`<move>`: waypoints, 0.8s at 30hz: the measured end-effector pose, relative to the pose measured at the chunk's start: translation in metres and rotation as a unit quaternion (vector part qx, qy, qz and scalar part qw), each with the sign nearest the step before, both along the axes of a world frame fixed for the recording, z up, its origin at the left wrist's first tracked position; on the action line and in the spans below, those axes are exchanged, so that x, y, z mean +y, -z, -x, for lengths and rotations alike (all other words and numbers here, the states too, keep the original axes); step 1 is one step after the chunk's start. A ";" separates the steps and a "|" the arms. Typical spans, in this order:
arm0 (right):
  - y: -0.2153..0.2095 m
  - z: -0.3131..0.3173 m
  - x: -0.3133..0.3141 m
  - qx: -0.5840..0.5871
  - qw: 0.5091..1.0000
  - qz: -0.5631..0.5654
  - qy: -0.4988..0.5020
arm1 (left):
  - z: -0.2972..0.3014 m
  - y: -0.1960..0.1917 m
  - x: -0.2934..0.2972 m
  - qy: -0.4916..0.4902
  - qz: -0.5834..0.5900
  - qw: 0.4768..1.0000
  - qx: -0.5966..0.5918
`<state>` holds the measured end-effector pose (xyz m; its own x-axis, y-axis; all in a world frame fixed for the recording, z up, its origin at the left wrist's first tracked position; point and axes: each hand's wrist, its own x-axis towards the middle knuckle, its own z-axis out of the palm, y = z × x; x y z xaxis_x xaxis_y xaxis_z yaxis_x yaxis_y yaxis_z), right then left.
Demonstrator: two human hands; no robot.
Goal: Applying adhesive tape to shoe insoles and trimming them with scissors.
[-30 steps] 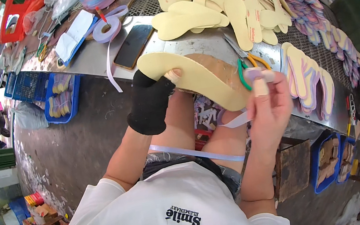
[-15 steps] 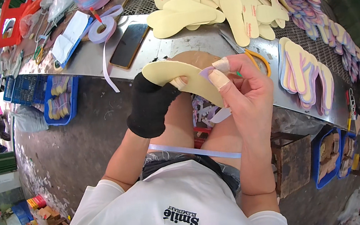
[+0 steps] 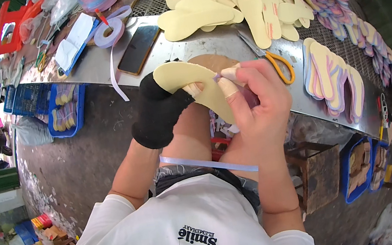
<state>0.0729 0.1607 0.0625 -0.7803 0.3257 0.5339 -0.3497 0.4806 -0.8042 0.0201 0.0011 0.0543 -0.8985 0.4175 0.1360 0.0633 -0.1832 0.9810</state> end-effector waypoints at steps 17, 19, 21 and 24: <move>0.009 -0.001 0.007 -0.225 0.916 0.313 -0.114 | 0.021 0.004 0.009 0.052 -0.154 0.983 -0.087; 0.021 -0.005 0.001 -0.091 0.982 0.157 -0.050 | 0.020 0.003 0.011 0.042 -0.148 0.984 -0.094; 0.026 -0.008 -0.001 -0.082 0.986 0.137 -0.051 | 0.014 0.002 0.013 0.009 -0.194 0.977 -0.092; 0.021 -0.008 -0.004 -0.097 0.964 0.231 -0.095 | 0.015 0.004 0.014 0.007 -0.203 0.974 -0.098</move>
